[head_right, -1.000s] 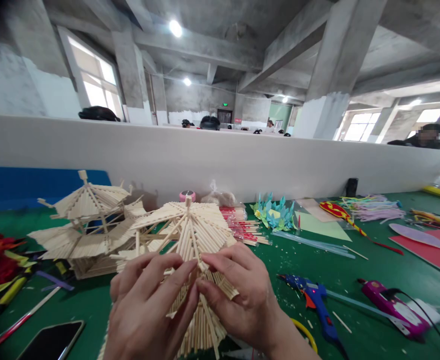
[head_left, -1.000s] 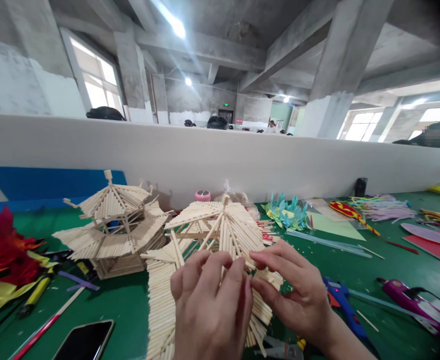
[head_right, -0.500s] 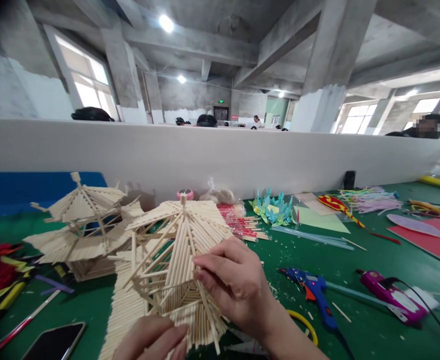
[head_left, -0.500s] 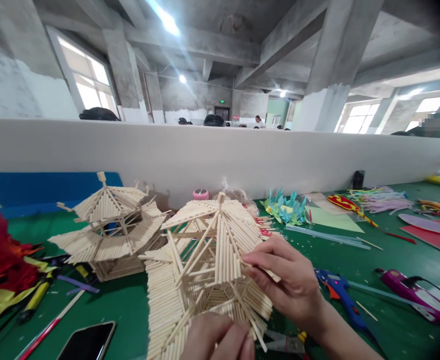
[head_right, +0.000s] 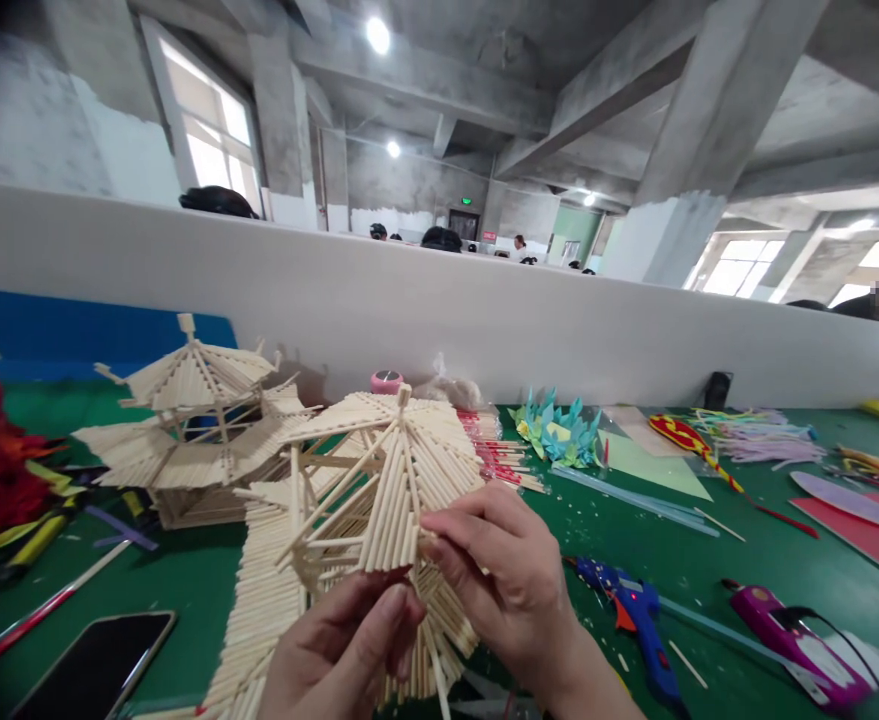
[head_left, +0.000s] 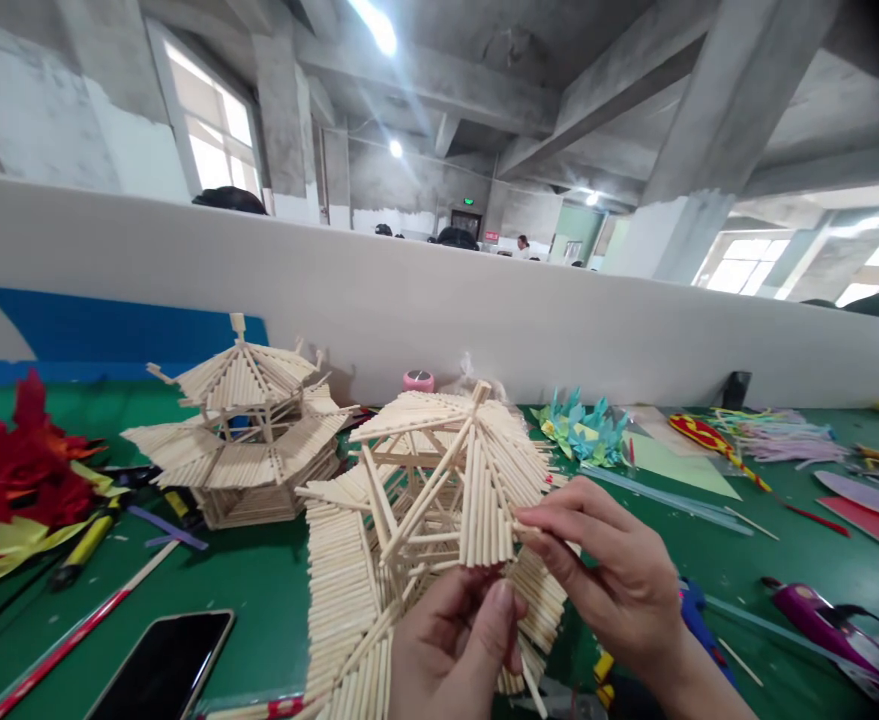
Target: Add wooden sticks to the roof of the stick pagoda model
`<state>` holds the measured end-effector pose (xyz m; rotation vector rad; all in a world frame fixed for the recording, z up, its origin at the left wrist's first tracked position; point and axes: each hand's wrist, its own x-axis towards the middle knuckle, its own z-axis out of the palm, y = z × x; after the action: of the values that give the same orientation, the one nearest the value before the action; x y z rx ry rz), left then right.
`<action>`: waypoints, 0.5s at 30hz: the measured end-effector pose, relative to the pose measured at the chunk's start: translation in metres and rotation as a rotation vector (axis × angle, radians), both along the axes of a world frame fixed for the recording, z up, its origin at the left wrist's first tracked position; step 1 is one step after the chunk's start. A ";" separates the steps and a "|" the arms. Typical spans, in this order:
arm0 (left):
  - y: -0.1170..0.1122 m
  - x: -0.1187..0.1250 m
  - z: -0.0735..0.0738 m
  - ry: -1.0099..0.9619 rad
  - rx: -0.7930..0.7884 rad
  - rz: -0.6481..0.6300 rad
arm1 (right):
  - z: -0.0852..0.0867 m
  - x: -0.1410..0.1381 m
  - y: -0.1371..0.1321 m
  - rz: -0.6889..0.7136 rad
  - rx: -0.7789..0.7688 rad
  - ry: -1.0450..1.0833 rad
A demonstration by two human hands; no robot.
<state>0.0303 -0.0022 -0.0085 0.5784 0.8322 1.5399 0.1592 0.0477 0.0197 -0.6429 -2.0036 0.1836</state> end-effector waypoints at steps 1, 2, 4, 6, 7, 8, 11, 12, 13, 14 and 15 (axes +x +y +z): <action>0.001 0.000 0.000 -0.004 -0.005 -0.004 | 0.000 0.000 0.000 0.000 -0.002 0.000; 0.002 0.001 0.000 -0.013 -0.010 -0.009 | 0.000 0.000 0.001 -0.003 -0.005 0.001; 0.003 0.001 -0.001 -0.026 -0.009 -0.021 | -0.001 0.000 0.001 -0.006 -0.010 -0.006; 0.004 0.001 -0.002 -0.034 -0.001 -0.040 | -0.002 0.000 0.001 -0.008 -0.012 -0.009; 0.005 0.000 -0.003 -0.036 0.000 -0.053 | -0.003 0.001 0.000 -0.010 -0.009 -0.003; 0.005 0.000 -0.003 -0.039 0.000 -0.064 | -0.003 0.000 0.000 -0.012 -0.003 0.004; 0.006 -0.001 -0.003 -0.043 0.002 -0.079 | -0.003 -0.001 -0.001 -0.026 0.006 0.021; 0.005 -0.001 -0.003 -0.044 0.004 -0.081 | -0.002 -0.001 -0.001 -0.029 0.005 0.022; 0.005 -0.002 -0.003 -0.045 0.002 -0.082 | -0.002 -0.002 -0.001 -0.032 0.000 0.021; 0.005 -0.002 -0.003 -0.045 -0.003 -0.084 | -0.003 -0.002 -0.001 -0.033 -0.003 0.024; 0.004 -0.002 -0.003 -0.047 -0.011 -0.085 | -0.003 -0.003 -0.001 -0.031 -0.006 0.026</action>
<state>0.0286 0.0018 -0.0111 0.5606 0.7701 1.4658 0.1564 0.0471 0.0168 -0.6718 -1.9673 0.1785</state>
